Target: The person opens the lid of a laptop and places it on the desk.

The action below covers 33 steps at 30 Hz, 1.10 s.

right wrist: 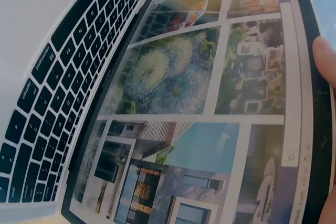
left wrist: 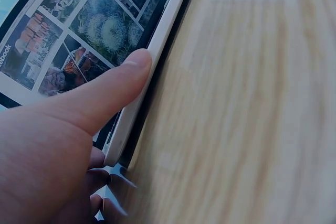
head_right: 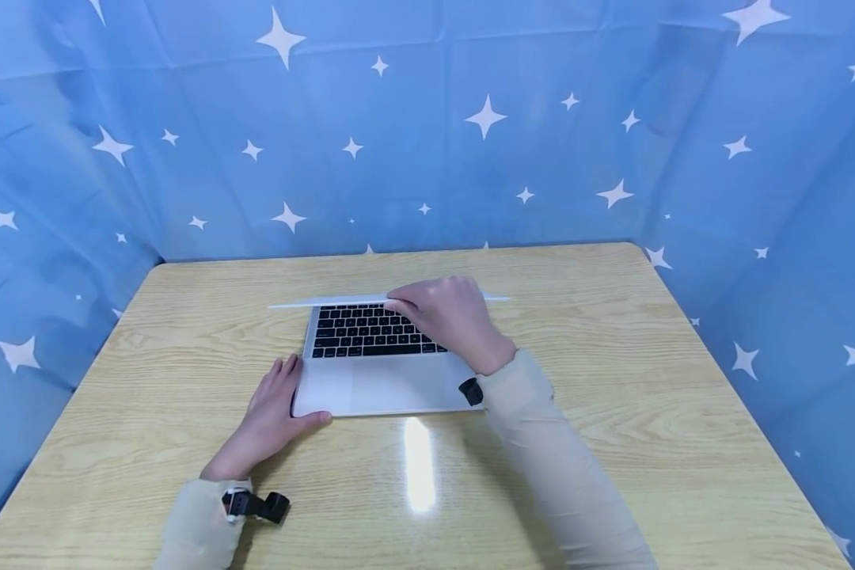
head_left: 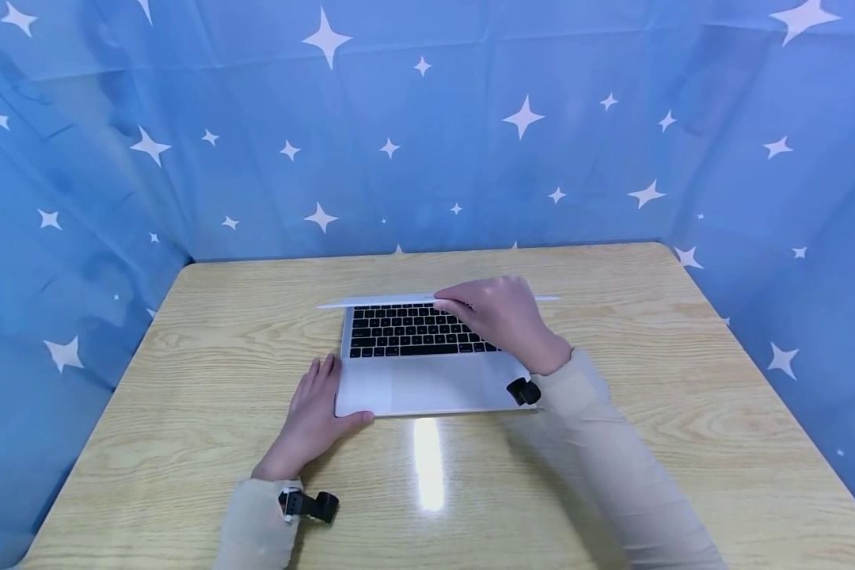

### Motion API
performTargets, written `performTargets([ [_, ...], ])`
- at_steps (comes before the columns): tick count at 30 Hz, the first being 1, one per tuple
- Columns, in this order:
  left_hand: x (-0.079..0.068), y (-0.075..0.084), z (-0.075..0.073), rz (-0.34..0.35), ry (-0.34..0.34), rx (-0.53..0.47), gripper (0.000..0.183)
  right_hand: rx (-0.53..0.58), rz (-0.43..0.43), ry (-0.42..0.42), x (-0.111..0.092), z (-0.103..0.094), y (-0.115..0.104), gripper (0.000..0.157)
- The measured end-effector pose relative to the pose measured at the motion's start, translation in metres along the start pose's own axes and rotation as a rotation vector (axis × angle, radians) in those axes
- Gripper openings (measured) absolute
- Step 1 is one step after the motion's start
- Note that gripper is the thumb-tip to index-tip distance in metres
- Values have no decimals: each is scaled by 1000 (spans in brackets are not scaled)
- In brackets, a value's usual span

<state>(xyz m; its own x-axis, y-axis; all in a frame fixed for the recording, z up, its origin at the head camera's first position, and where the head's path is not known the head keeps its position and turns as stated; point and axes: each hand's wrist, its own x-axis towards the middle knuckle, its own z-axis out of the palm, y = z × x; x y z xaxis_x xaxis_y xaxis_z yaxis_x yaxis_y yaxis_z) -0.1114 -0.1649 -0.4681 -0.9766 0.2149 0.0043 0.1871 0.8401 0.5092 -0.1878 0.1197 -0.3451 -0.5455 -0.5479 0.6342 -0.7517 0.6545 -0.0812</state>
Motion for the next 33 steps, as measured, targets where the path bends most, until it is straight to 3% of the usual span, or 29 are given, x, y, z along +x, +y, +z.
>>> performTargets([
  [18,-1,2,0,-19,-14,-11,104,6,7,-102,12,-5,12,24],
  [33,-1,2,0,-13,-7,-7,103,-41,-18,-71,19,-8,10,26],
])
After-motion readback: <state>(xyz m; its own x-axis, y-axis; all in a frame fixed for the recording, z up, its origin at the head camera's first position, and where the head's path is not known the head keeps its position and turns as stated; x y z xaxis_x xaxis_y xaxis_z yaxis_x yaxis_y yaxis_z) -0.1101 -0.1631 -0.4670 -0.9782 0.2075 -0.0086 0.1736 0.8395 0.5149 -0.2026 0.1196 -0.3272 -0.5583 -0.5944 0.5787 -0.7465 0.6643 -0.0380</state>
